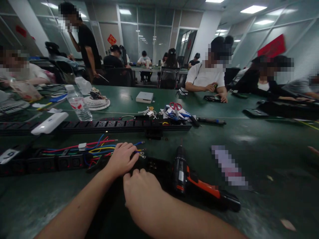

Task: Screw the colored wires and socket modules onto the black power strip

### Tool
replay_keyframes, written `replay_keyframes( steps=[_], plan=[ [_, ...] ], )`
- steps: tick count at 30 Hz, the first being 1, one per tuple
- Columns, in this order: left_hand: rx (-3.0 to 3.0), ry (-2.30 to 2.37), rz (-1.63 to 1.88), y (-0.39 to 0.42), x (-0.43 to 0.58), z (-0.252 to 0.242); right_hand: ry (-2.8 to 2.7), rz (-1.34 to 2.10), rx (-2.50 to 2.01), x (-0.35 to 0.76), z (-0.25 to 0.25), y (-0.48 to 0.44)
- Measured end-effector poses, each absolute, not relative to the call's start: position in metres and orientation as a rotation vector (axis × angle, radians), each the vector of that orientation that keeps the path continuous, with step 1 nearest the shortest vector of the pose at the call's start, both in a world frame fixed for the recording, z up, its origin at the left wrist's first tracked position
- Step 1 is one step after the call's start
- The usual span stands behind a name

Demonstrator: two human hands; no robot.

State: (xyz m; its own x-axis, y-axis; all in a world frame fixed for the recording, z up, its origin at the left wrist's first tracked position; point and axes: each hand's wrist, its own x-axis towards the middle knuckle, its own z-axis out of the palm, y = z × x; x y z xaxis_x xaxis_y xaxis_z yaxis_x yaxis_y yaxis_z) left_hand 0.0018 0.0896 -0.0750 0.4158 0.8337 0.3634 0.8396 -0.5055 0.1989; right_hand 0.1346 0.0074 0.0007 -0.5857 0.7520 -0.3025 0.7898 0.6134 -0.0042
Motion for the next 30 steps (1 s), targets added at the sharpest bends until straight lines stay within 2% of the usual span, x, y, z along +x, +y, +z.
replay_keyframes(
  steps=[4, 7, 13, 20, 30],
  plan=[
    [-2.654, -1.541, -0.6, 0.091, 0.002, -0.074, 2.479, -0.059, 1.482, 0.156, 0.022, 0.027],
    [-2.642, -1.549, -0.616, 0.09, 0.003, -0.071, 2.371, -0.012, 1.566, 0.166, 0.02, 0.042],
    [-2.655, -1.604, -0.713, 0.089, 0.004, -0.069, 2.324, -0.088, 1.546, 0.166, 0.0, 0.051],
    [-2.675, -1.662, -0.829, 0.09, 0.003, -0.071, 2.34, 0.053, 1.648, 0.175, 0.013, 0.057],
    [-2.686, -1.678, -0.77, 0.089, 0.005, -0.067, 2.505, 0.06, 1.55, 0.18, 0.004, 0.066]
  ],
)
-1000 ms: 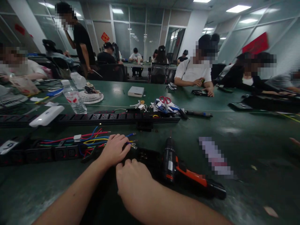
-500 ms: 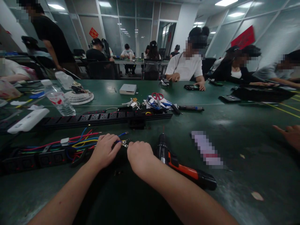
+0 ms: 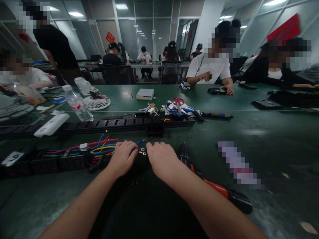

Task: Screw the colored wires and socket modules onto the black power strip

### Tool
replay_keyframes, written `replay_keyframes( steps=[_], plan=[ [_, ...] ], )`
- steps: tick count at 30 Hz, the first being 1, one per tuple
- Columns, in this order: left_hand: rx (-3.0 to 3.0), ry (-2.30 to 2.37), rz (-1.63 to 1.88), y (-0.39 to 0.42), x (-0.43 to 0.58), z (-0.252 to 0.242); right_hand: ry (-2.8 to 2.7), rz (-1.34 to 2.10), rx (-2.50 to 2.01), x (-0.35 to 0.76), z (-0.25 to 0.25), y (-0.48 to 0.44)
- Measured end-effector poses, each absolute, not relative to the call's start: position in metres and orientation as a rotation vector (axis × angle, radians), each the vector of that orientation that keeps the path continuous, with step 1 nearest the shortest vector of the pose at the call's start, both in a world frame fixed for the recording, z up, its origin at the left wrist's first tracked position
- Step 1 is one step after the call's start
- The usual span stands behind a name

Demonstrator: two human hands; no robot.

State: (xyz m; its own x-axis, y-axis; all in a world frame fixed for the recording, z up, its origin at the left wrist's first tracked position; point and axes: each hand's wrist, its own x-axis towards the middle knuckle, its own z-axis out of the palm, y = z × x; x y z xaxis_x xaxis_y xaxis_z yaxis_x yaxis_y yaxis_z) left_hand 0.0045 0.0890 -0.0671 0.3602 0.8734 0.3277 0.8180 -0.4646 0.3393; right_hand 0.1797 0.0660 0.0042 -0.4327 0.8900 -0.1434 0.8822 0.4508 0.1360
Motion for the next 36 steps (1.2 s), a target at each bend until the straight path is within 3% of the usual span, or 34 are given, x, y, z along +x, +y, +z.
replay_keyframes(
  steps=[17, 36],
  plan=[
    [2.482, 1.574, 0.659, 0.087, 0.004, -0.062, 2.554, -0.139, 1.583, 0.179, 0.006, 0.077],
    [2.495, 1.441, 0.479, 0.088, 0.0, -0.067, 2.652, -0.116, 1.45, 0.171, -0.019, 0.08]
  ],
)
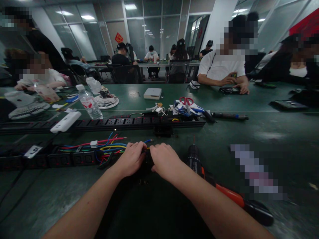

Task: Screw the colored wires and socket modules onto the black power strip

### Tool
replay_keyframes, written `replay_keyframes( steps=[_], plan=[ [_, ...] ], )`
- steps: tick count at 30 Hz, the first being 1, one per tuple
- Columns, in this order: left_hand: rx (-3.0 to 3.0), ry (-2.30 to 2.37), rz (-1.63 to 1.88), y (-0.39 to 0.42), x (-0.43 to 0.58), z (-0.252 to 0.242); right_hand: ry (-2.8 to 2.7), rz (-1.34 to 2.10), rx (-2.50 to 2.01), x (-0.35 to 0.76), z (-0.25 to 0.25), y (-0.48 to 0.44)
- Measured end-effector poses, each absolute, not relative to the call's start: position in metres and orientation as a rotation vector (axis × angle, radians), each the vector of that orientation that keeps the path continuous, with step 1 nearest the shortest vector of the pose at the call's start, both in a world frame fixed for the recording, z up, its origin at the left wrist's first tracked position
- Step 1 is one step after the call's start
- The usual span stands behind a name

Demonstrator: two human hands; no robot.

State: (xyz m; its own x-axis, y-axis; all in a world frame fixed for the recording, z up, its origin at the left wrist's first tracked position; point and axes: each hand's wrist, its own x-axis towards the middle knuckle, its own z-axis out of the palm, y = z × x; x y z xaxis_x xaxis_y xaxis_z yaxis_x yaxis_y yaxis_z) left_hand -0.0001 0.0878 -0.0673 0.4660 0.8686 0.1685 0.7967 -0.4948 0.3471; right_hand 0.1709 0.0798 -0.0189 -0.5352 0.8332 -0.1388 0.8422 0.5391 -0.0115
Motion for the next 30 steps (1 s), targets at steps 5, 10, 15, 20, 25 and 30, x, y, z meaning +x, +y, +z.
replay_keyframes(
  steps=[5, 10, 15, 20, 25, 30],
  plan=[
    [2.457, 1.434, 0.517, 0.0877, -0.0002, -0.0676, 2.699, -0.152, 1.425, 0.1735, -0.0203, 0.0826],
    [2.378, 1.464, 0.575, 0.0871, -0.0011, -0.0666, 2.722, -0.209, 1.416, 0.176, -0.0182, 0.0843],
    [2.358, 1.47, 0.624, 0.0885, -0.0027, -0.0651, 2.765, -0.196, 1.413, 0.1769, -0.0187, 0.0816],
    [2.398, 1.457, 0.578, 0.0888, -0.0036, -0.0631, 2.78, -0.183, 1.39, 0.1732, -0.0179, 0.0794],
    [2.433, 1.436, 0.54, 0.0893, -0.005, -0.064, 2.753, -0.21, 1.362, 0.1726, -0.0215, 0.0823],
    [2.519, 1.447, 0.484, 0.0887, -0.0059, -0.0647, 2.728, -0.199, 1.35, 0.1751, -0.0247, 0.0849]
  ],
)
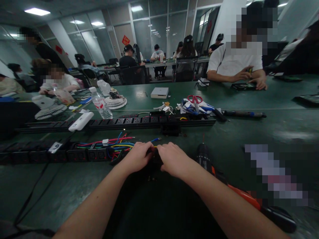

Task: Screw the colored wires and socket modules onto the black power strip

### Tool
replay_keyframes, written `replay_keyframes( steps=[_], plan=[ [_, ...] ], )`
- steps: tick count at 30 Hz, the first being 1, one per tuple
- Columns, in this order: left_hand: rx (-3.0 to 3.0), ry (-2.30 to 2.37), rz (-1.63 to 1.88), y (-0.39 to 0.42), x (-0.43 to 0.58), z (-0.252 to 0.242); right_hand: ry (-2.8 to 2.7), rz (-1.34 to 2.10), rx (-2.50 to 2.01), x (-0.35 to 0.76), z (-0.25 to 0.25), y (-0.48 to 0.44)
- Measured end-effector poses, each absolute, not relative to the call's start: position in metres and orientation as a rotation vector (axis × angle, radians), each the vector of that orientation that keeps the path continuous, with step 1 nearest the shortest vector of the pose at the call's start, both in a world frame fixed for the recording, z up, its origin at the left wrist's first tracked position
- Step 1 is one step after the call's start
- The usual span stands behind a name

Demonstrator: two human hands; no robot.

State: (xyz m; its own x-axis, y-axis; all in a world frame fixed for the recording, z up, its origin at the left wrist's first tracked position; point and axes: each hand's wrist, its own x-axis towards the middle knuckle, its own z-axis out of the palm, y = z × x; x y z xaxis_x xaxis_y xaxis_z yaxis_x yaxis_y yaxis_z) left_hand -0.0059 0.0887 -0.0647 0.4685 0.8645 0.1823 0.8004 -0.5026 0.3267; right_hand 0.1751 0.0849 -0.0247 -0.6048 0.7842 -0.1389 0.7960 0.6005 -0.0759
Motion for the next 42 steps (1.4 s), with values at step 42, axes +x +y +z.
replay_keyframes(
  steps=[42],
  plan=[
    [2.333, 1.408, 0.537, 0.089, -0.007, -0.065, 2.641, -0.185, 1.355, 0.175, -0.014, 0.079]
  ],
)
